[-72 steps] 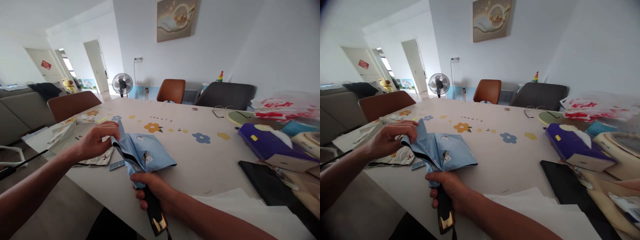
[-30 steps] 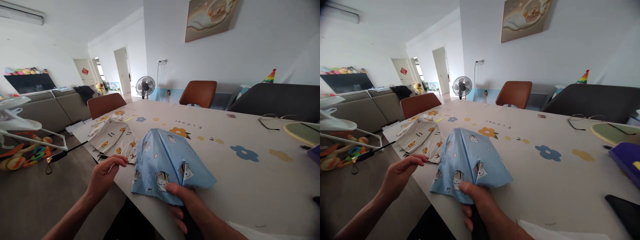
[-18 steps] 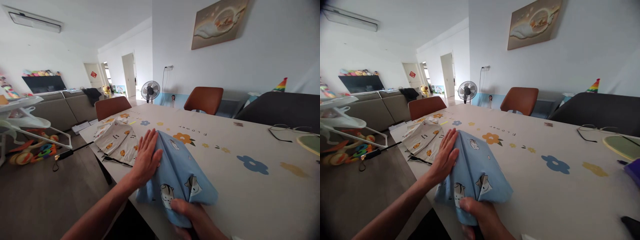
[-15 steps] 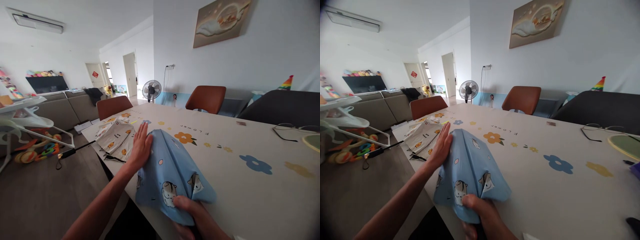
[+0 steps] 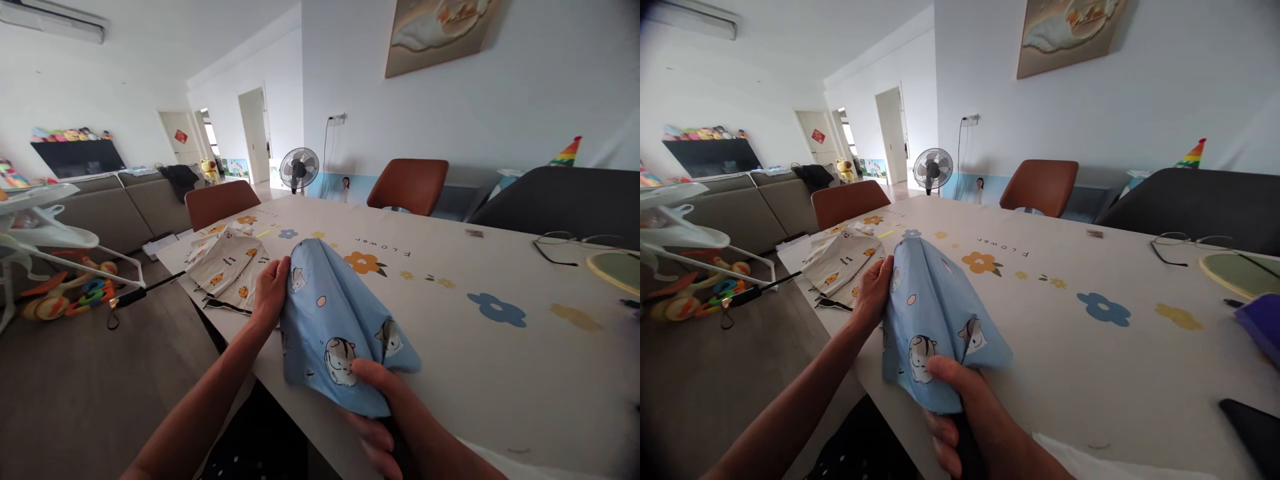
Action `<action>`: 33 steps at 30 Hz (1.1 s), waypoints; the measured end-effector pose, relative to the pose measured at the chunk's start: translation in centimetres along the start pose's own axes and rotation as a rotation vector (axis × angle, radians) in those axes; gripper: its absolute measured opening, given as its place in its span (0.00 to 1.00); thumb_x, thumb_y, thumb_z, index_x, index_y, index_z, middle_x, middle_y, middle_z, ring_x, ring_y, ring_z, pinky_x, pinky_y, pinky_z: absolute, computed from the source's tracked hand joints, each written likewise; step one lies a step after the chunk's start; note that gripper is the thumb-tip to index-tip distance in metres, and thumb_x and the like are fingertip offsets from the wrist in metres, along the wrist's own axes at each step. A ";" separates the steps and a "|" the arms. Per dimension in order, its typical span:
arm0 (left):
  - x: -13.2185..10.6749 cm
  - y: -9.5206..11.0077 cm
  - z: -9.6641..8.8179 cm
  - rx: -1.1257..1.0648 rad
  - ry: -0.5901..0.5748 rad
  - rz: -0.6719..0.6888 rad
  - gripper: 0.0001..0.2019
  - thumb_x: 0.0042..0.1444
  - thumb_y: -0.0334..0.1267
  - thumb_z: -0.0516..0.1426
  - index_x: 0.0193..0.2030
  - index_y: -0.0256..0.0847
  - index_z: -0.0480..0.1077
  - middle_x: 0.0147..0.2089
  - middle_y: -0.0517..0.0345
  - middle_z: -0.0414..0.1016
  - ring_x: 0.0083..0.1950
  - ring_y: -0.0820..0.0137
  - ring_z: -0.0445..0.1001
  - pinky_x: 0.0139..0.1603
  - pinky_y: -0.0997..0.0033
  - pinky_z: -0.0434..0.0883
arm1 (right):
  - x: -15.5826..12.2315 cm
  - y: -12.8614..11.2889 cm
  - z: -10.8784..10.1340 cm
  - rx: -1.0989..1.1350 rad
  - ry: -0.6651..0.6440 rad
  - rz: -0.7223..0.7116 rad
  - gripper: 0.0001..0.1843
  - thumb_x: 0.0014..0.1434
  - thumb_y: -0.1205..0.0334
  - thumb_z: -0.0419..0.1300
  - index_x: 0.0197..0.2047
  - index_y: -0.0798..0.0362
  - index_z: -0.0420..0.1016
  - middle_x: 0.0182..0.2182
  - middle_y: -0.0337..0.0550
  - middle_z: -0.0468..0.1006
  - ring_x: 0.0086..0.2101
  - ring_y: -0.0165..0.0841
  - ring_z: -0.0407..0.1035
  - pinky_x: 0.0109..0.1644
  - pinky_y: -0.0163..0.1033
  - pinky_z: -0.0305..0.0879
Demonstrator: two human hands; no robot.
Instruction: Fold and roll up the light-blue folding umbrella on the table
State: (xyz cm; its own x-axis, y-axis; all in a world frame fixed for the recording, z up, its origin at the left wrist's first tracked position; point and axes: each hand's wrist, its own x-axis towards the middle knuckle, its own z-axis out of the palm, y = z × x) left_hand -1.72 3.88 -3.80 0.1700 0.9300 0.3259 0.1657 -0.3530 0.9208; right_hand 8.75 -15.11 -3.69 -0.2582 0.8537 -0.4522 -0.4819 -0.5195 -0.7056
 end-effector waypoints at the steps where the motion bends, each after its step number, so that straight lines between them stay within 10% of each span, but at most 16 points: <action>1: 0.1 -0.1 0.0 0.020 0.001 0.006 0.17 0.58 0.50 0.49 0.24 0.40 0.60 0.22 0.65 0.59 0.26 0.75 0.60 0.27 0.75 0.58 | 0.0 -0.2 0.1 0.004 0.015 -0.007 0.26 0.54 0.45 0.48 0.13 0.53 0.53 0.06 0.30 0.51 0.06 0.20 0.50 0.12 0.28 0.42; 7: -4.0 1.7 -0.6 0.064 0.228 0.292 0.06 0.58 0.37 0.51 0.42 0.43 0.63 0.46 0.54 0.67 0.49 0.66 0.68 0.53 0.62 0.65 | 0.4 -0.1 0.0 -0.037 0.084 -0.103 0.20 0.49 0.48 0.55 0.15 0.53 0.59 0.06 0.30 0.55 0.07 0.23 0.52 0.11 0.28 0.45; 11: -9.5 3.2 0.2 0.125 -0.027 0.567 0.16 0.57 0.32 0.51 0.53 0.44 0.62 0.59 0.50 0.61 0.62 0.61 0.59 0.62 0.54 0.58 | 0.6 0.4 0.4 -0.160 0.174 -0.164 0.24 0.48 0.47 0.55 0.11 0.53 0.58 0.05 0.34 0.56 0.07 0.24 0.54 0.11 0.29 0.48; 17: -11.9 3.6 2.3 0.065 -0.124 0.367 0.35 0.58 0.34 0.51 0.68 0.53 0.38 0.71 0.62 0.33 0.71 0.62 0.34 0.69 0.53 0.44 | 0.5 0.2 1.5 -0.290 0.308 -0.130 0.24 0.46 0.48 0.56 0.09 0.53 0.57 0.05 0.36 0.57 0.08 0.25 0.55 0.13 0.31 0.51; 24: -9.3 5.8 2.2 -0.169 -0.055 -0.066 0.34 0.56 0.41 0.54 0.67 0.49 0.45 0.69 0.56 0.46 0.68 0.59 0.48 0.67 0.56 0.52 | 0.6 -0.1 1.6 -0.498 0.247 -0.214 0.20 0.48 0.58 0.54 0.09 0.52 0.57 0.05 0.38 0.61 0.09 0.24 0.56 0.16 0.31 0.55; 33: -5.9 7.1 2.3 -0.587 -0.136 -0.263 0.19 0.49 0.43 0.60 0.48 0.39 0.69 0.45 0.51 0.76 0.44 0.61 0.75 0.43 0.64 0.73 | 0.0 0.0 0.5 -0.367 0.114 -0.088 0.22 0.49 0.55 0.50 0.09 0.54 0.60 0.06 0.36 0.58 0.10 0.25 0.58 0.15 0.30 0.54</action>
State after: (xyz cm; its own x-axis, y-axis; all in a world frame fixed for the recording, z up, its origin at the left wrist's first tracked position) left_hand 0.71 -4.41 0.34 0.3236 0.9429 0.0795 -0.3322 0.0346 0.9426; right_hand 8.39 -15.08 -3.42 -0.1250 0.8968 -0.4245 -0.1616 -0.4405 -0.8831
